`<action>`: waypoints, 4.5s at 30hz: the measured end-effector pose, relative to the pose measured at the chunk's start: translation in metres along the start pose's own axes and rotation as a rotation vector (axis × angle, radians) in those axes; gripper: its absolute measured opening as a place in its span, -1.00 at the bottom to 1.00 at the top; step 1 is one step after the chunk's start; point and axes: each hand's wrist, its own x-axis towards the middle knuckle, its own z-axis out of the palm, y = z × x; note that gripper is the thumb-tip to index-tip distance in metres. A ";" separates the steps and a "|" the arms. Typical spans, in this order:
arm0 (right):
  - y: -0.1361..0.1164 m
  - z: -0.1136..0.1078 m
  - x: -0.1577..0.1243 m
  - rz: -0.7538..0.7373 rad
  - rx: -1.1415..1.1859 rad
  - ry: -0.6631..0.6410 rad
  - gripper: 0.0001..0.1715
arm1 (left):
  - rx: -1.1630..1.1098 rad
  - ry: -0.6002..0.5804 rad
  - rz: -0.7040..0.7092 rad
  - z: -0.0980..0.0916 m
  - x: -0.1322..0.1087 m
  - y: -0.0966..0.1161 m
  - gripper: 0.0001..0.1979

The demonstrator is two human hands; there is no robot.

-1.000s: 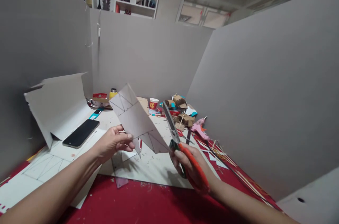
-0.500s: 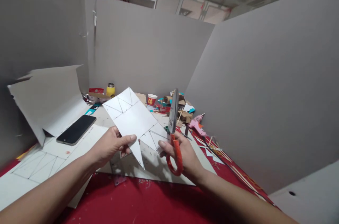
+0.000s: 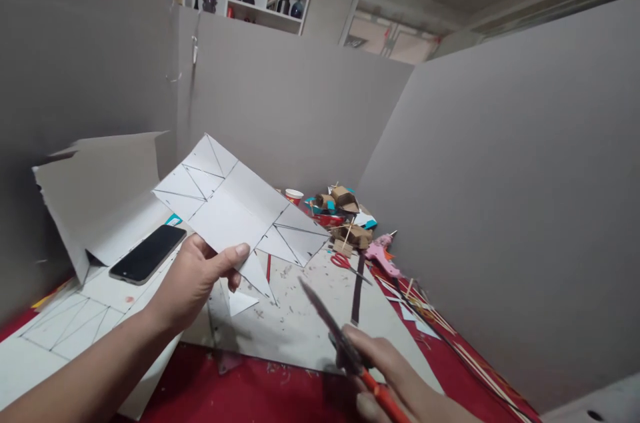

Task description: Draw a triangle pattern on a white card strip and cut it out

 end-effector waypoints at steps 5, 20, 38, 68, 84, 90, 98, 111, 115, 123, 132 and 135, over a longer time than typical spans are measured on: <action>-0.027 0.002 0.021 0.103 -0.065 -0.139 -0.71 | 0.028 0.006 0.025 -0.001 -0.005 0.002 -0.68; -0.029 0.016 0.045 0.097 0.063 -0.195 -0.63 | 0.015 -0.024 0.015 0.004 -0.007 -0.002 -0.75; -0.027 0.018 0.041 0.058 -0.003 -0.091 -0.58 | -0.056 -0.042 -0.001 0.007 -0.008 0.003 -0.74; -0.018 0.034 0.048 -0.034 0.063 -0.012 -0.55 | -0.464 -0.020 -0.198 0.021 -0.011 0.005 -0.70; -0.007 0.046 0.051 -0.182 -0.004 0.007 -0.74 | -0.585 -0.054 -0.237 0.023 -0.015 0.003 -0.72; -0.015 0.051 0.058 -0.158 0.079 -0.004 -0.72 | -0.629 -0.033 -0.255 0.025 -0.017 0.004 -0.72; -0.021 0.049 0.059 -0.146 0.054 -0.009 -0.76 | -0.677 0.039 -0.314 0.030 -0.018 0.009 -0.68; -0.002 0.070 0.059 -0.226 0.252 -0.061 -0.52 | -0.682 0.123 -0.373 0.033 -0.019 0.009 -0.53; -0.002 0.070 0.058 -0.205 0.312 -0.105 -0.44 | -0.657 0.075 -0.358 0.031 -0.020 0.012 -0.54; -0.006 0.056 0.061 -0.192 0.162 -0.038 -0.54 | -0.604 0.039 -0.318 0.031 -0.021 0.015 -0.58; -0.009 0.037 0.054 -0.123 -0.113 0.068 -0.64 | -0.482 -0.031 -0.250 0.026 -0.020 0.010 -0.65; -0.011 0.029 0.051 -0.107 -0.169 0.059 -0.70 | -0.441 -0.042 -0.218 0.025 -0.018 0.009 -0.66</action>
